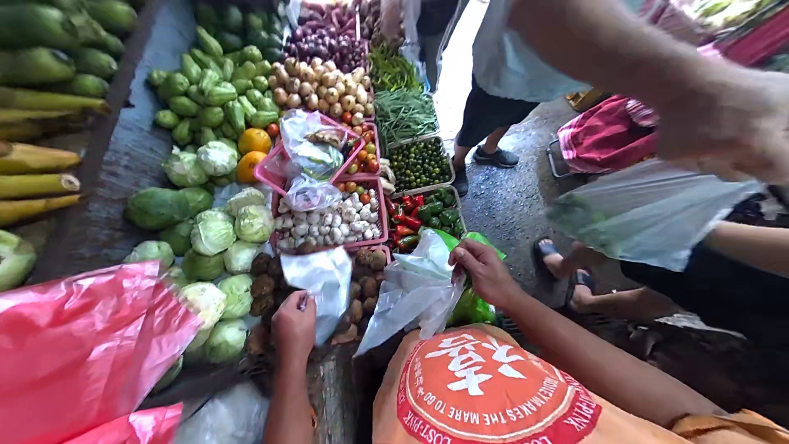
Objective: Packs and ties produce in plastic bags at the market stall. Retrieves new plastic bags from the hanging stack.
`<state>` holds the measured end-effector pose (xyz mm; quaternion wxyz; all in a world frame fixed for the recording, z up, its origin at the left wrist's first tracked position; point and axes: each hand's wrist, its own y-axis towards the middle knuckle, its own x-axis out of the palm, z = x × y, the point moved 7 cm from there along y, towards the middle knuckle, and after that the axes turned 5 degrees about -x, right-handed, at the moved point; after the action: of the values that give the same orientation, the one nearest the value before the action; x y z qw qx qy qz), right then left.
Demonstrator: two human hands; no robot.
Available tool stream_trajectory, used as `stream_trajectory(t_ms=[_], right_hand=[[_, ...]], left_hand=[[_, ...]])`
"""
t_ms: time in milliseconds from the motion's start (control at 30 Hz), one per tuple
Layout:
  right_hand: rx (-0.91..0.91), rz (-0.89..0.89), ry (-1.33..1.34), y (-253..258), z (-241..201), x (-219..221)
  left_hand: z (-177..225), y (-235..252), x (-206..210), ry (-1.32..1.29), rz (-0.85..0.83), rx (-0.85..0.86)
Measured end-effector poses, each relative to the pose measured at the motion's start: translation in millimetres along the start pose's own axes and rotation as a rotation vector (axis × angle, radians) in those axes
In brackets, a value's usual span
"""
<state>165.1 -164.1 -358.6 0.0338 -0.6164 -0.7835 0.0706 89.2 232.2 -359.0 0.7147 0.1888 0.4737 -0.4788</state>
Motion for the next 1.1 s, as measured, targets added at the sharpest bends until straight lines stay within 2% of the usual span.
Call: stream_trajectory(t_ms=[100, 200, 267, 333, 500, 667, 733, 800, 900, 1000, 1100], right_hand=[[-0.084, -0.102, -0.018, -10, -41, -9], [-0.197, -0.189, 0.014, -18, -73, -19], [-0.268, -0.222, 0.081, -23, -87, -26], [-0.315, -0.223, 0.154, -29, -97, -37], [-0.330, -0.195, 0.275, -54, -95, -67], [-0.331, -0.087, 0.369, -87, -84, -115], [-0.304, -0.038, 0.397, -101, -80, -137], [-0.294, 0.005, 0.415, -115, -75, -155], [-0.307, 0.082, 0.420, -134, -73, -180], [-0.326, 0.123, 0.405, -145, -76, -205], [-0.313, 0.121, 0.316, -158, -70, -219]], left_hand=[[110, -16, -3, -0.019, -0.215, 0.292], [217, -48, 21, -0.096, -0.511, 0.550], [272, -71, 30, -0.208, -0.631, 0.622], [312, -87, 29, -0.374, -0.631, 0.618], [344, -125, 36, -0.708, -0.685, 0.482], [359, -164, 75, -0.943, -0.791, 0.389], [366, -168, 89, -0.879, -0.669, 0.458], [375, -175, 103, -0.667, -0.580, 0.580], [393, -197, 121, -0.534, -0.651, 0.569], [414, -212, 127, -0.633, -0.713, 0.532], [439, -235, 135, -0.721, -0.809, 0.570]])
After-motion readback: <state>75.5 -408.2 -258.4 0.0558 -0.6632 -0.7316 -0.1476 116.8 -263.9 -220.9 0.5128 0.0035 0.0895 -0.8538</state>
